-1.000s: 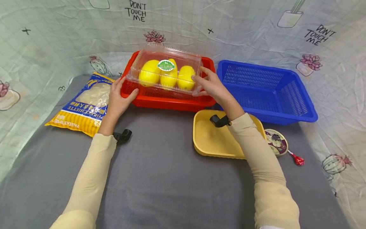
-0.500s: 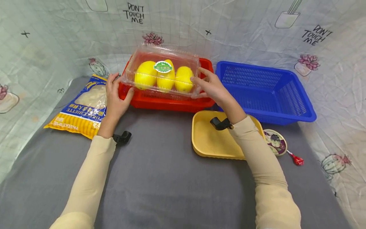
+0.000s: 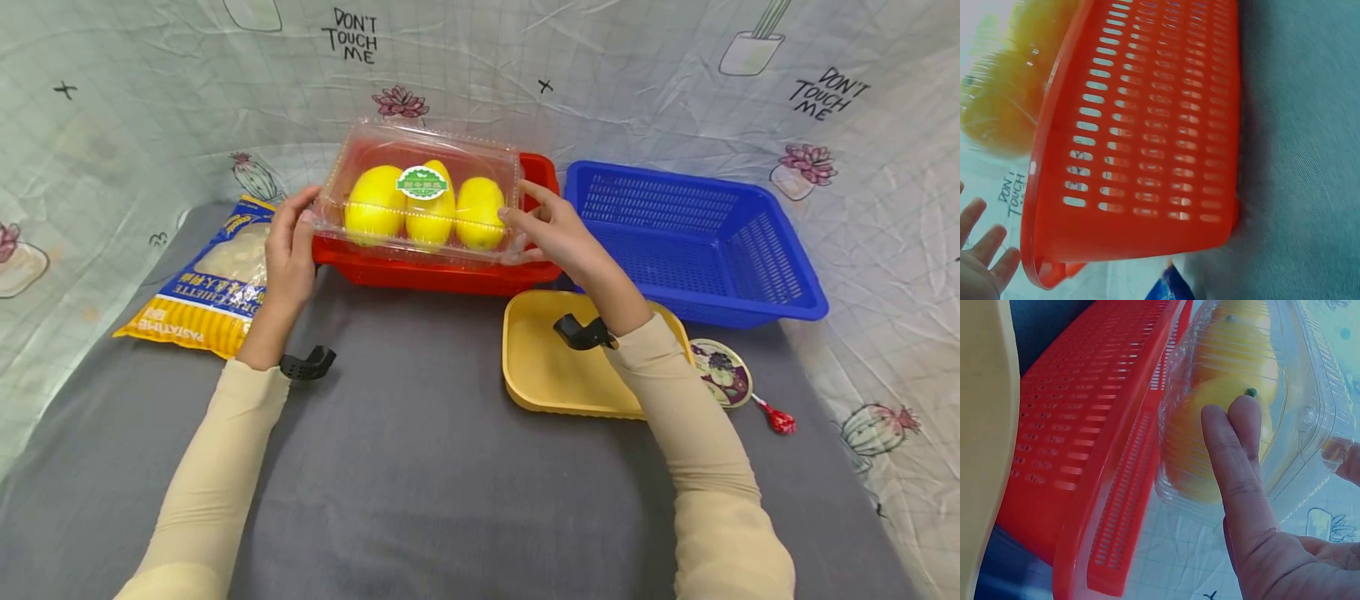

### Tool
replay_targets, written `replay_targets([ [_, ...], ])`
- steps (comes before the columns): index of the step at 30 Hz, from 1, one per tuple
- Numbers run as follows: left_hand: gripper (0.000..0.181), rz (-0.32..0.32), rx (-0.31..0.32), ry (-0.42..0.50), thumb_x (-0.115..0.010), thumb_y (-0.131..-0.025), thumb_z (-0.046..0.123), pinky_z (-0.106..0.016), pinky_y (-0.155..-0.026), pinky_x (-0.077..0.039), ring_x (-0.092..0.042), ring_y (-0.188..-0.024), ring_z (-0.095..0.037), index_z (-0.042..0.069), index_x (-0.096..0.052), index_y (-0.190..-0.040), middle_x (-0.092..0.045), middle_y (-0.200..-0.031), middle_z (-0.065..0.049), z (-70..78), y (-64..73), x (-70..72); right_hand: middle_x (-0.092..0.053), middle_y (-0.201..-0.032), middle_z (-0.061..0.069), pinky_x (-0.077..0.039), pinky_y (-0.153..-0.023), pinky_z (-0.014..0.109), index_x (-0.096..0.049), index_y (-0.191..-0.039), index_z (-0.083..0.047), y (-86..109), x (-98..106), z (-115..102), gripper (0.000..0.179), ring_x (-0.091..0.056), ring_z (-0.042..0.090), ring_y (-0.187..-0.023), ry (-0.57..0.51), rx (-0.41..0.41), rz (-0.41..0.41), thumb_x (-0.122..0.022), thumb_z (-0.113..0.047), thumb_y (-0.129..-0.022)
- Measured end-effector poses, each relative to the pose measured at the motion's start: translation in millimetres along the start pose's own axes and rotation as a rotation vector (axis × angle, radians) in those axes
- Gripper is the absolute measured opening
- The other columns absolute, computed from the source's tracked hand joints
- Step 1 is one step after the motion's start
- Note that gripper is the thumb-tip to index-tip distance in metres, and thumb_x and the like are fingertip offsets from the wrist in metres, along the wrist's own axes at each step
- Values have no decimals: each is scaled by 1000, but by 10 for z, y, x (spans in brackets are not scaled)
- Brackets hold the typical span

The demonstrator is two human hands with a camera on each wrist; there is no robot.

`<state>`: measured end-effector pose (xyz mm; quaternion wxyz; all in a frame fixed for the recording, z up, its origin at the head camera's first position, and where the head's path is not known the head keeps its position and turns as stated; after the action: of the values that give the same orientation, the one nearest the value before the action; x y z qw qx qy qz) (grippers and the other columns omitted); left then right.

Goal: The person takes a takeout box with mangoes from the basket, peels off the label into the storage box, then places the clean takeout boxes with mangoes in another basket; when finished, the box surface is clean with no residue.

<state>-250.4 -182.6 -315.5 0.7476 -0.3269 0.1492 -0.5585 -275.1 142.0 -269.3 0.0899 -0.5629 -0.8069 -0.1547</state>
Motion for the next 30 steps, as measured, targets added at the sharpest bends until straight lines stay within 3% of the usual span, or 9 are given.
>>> replay_targets([
  [5,43,-49,2,5,-35,-100,16,-30,-113,-31,-46,-128,-27,-4,-54,-133,-54,-135,-20,-18,37,1,-48,-129,17,-57,-77,25,-21,-157,-20,59,-5,0,71,-62,15,-85,41,-2,-4,-57,-36,-98],
  [9,51,-91,51,52,-33,-99,26,-29,-112,-32,-44,-131,-25,-3,-50,-137,-50,-140,-19,-17,71,5,-49,-129,16,-57,-79,26,-22,-157,-20,111,-14,-10,71,-61,18,-97,51,5,-8,-57,-36,-97],
  [13,53,-141,77,118,-33,-98,25,-31,-113,-32,-42,-133,-24,-2,-45,-142,-46,-144,-18,17,70,12,-50,-131,16,-58,-79,27,-22,-156,-21,168,-23,-16,72,-58,22,-108,60,7,-16,-58,-36,-97],
  [22,58,-223,135,191,-32,-97,26,-36,-117,-26,-32,-141,-26,3,-32,-150,-36,-152,-15,18,75,20,-49,-128,17,-57,-79,27,-23,-156,-20,321,-74,-18,72,-56,26,-108,99,11,-32,-59,-36,-96],
  [30,62,-264,178,190,-35,-97,36,-44,-118,-25,-27,-144,-25,8,-28,-152,-30,-156,-10,57,160,30,-51,-114,15,-57,-79,28,-26,-155,-19,415,-96,8,69,-58,23,-100,82,28,-35,-60,-33,-96],
])
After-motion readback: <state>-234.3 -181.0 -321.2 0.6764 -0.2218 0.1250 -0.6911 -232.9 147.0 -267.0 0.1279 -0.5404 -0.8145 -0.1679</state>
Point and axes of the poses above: each hand's wrist, its own y-axis away from the middle knuckle, its own x-axis out of the back of the hand, z = x × y, the point moved 5 cm from there along -y, towards the middle knuckle
